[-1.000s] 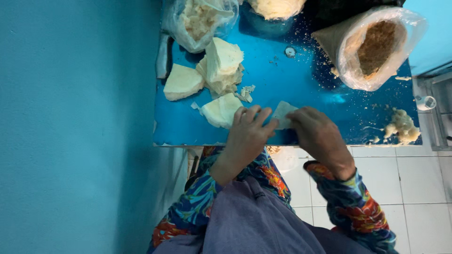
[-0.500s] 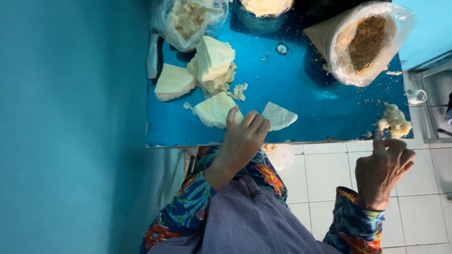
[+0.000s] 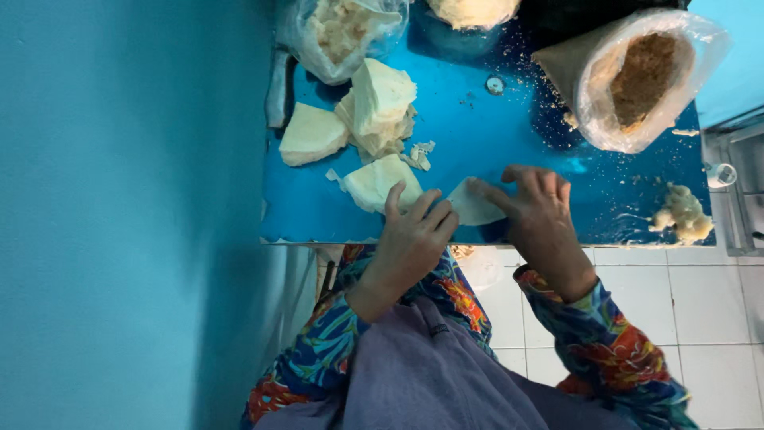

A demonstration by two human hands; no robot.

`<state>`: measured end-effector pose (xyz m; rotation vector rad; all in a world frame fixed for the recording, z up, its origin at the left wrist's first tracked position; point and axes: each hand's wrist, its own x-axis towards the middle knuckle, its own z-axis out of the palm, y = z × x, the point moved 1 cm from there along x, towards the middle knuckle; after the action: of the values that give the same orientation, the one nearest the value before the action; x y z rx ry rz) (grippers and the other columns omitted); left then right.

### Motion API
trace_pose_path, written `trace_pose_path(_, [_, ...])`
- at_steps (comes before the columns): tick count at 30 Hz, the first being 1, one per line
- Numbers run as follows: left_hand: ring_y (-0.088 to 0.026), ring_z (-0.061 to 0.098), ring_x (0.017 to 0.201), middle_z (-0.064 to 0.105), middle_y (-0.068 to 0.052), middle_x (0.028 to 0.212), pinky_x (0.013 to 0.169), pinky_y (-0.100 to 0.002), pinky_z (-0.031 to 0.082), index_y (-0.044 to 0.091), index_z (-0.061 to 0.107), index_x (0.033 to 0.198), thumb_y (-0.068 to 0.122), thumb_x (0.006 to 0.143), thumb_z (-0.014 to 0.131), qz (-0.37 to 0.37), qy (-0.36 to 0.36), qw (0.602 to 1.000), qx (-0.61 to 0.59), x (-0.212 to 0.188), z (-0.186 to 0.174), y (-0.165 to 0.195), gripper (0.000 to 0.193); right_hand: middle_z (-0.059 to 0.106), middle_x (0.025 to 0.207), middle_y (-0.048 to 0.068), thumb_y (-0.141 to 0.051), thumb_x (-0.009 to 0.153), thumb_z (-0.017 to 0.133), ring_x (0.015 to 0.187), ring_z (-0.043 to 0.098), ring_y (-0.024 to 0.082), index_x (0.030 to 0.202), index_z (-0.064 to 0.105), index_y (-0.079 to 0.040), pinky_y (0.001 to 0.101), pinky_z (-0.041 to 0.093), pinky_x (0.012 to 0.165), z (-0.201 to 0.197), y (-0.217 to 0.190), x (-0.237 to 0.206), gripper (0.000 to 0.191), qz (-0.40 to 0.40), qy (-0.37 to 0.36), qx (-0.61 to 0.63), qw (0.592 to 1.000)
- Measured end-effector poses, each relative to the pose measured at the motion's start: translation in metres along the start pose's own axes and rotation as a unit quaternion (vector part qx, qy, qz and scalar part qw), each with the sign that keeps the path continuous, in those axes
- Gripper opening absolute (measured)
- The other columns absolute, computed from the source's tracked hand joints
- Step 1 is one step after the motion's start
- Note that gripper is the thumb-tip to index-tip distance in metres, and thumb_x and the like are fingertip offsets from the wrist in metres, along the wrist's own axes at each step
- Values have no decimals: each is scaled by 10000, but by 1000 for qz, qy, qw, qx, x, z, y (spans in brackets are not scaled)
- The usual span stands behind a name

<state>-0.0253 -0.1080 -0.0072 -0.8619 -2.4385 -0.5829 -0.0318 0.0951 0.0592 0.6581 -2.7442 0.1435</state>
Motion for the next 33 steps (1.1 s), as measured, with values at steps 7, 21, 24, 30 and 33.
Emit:
trace_pose_path(7, [-216, 562, 1256, 622, -25, 1168, 1160, -659, 294, 105, 680, 1113, 132, 969, 646, -10, 6, 1000, -10, 0, -4, 2, 151, 563, 1139, 39, -149, 947, 643, 1120, 534, 227, 1447, 641, -189, 431, 415, 1030, 7, 6, 17, 501, -104, -38, -177, 978])
trace_pose_path(21, [-220, 571, 1205, 627, -41, 1142, 1148, -699, 261, 94, 671, 1080, 98, 927, 653, -38, 14, 999, -15, 4, -9, 12, 154, 637, 989, 44, 25, 755, 678, 1007, 550, 296, 875, 808, -253, 474, 414, 823, -7, 47, -30, 329, 25, -80, -5, 996])
trace_pose_path(24, [-209, 586, 1154, 622, -25, 1073, 1126, -688, 276, 111, 651, 1004, 100, 912, 658, -56, 27, 998, -27, 8, -14, 16, 93, 685, 1031, 143, 71, 844, 598, 1001, 630, 370, 1008, 747, -98, 457, 511, 885, -37, 117, -11, 279, 54, 55, 28, 997])
trace_pose_path(30, [-265, 587, 1072, 569, -67, 947, 1088, -586, 308, 95, 611, 975, 165, 961, 680, -114, 34, 992, 40, 18, -15, 23, 99, 703, 1086, 263, -25, 984, 724, 1002, 696, 476, 1238, 607, -1, 501, 569, 802, -23, 170, 48, 281, 124, 110, 87, 982])
trace_pose_path(33, [-243, 597, 1059, 591, -50, 935, 1098, -570, 307, 119, 614, 957, 74, 920, 658, -113, 22, 991, 72, 21, -15, 25, 73, 689, 1076, 320, -29, 972, 748, 984, 681, 521, 1280, 498, 15, 531, 559, 813, -5, 182, 66, 399, 100, 101, 36, 989])
